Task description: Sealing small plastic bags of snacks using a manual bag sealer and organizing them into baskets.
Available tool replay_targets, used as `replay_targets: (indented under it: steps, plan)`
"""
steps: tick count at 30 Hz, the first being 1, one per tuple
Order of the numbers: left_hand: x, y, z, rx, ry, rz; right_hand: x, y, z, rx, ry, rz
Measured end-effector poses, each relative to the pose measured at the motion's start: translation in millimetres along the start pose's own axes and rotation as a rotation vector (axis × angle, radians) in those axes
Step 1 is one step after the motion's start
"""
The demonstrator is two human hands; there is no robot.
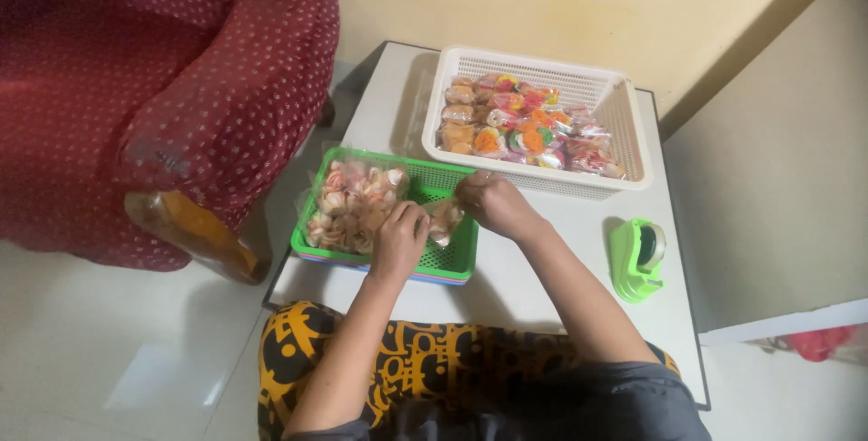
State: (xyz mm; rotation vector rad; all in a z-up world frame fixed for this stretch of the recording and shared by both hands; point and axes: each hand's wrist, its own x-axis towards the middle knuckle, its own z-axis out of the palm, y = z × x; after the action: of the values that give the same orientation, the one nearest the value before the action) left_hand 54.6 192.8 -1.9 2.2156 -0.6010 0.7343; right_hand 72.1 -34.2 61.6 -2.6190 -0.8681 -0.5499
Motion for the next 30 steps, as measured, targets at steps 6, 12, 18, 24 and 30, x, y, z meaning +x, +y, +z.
replay_targets:
  steps: [6, 12, 18, 24, 30]
  plan:
    - [19.5, 39.5, 32.3, -0.160, -0.004, 0.201, -36.3, -9.7, -70.0, -0.029, 0.000, 0.125]
    - [10.1, 78.7, 86.9, -0.242, -0.222, 0.258, -94.3, -1.9, -97.4, -0.029, -0.203, 0.288]
    - [-6.2, 86.1, 136.5, -0.277, -0.411, 0.272, -145.2, 52.3, -53.1, 0.015, -0.446, 0.479]
    - [-28.6, 57.9, 185.2, -0.249, -0.574, 0.137, -137.4, 49.6, -28.3, -0.029, -0.663, 0.691]
    - [-5.7, 125.1, 109.9, -0.176, -0.833, -0.138, -133.6, 59.6, -8.6, -0.077, -0.671, 0.643]
